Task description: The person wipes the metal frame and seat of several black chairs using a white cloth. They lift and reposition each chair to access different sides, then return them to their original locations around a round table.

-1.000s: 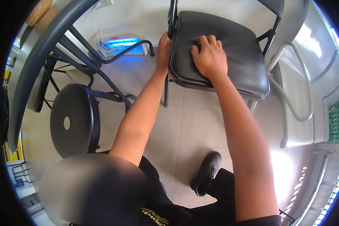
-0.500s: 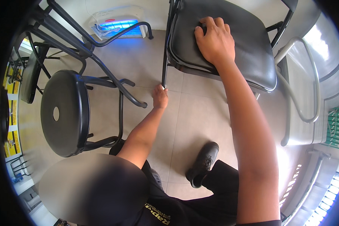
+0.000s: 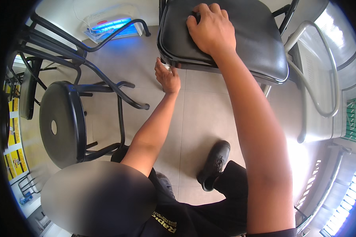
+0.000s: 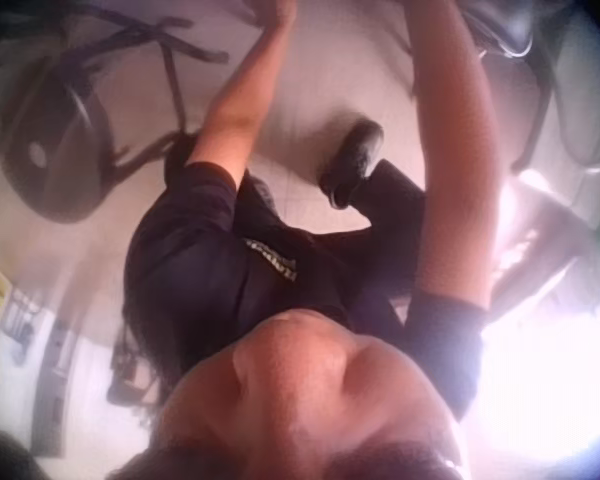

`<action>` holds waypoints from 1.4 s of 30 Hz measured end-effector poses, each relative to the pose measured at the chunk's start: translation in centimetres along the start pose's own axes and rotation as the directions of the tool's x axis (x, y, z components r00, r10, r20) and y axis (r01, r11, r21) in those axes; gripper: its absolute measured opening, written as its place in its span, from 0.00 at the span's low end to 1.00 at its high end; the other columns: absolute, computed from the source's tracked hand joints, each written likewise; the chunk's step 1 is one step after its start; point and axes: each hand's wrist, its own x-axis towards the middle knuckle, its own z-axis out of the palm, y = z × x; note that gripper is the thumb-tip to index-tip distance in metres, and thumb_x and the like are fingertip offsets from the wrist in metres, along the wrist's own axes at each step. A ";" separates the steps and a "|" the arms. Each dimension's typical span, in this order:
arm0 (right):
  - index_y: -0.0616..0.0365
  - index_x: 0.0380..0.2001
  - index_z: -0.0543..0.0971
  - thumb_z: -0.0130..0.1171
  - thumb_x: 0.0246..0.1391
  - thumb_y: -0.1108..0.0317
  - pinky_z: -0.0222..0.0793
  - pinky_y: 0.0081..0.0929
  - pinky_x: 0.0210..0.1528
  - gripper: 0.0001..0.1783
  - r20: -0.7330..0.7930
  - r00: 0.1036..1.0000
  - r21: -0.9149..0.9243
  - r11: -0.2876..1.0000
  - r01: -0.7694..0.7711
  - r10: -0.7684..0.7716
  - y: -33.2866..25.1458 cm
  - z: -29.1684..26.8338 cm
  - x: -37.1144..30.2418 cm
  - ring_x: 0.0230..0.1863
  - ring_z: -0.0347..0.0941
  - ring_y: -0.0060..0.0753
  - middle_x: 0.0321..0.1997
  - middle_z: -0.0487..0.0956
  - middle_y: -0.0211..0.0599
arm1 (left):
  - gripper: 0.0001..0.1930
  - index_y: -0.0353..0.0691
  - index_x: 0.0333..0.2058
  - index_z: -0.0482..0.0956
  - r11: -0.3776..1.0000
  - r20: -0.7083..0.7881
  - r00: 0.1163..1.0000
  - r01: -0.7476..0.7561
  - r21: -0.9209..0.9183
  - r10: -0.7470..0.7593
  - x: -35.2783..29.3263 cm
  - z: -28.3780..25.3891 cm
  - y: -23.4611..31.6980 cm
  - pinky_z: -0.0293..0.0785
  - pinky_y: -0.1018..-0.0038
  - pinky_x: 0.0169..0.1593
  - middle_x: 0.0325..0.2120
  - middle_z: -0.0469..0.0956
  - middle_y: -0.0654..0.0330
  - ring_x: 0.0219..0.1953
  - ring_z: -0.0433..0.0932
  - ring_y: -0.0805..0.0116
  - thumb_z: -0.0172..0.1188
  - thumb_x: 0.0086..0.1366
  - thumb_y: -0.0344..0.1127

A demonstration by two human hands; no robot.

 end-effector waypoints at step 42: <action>0.55 0.48 0.83 0.55 0.58 0.54 0.73 0.39 0.58 0.21 -0.004 0.995 0.048 0.994 -0.102 0.102 2.5 1.8 -1.1 0.57 0.73 0.44 0.52 0.79 0.42 | 0.24 0.38 0.66 0.68 0.881 0.766 0.533 -0.463 -0.092 0.360 -6.1 8.2 10.8 0.66 0.62 0.67 0.60 0.75 0.53 0.63 0.72 0.60 0.51 0.76 0.42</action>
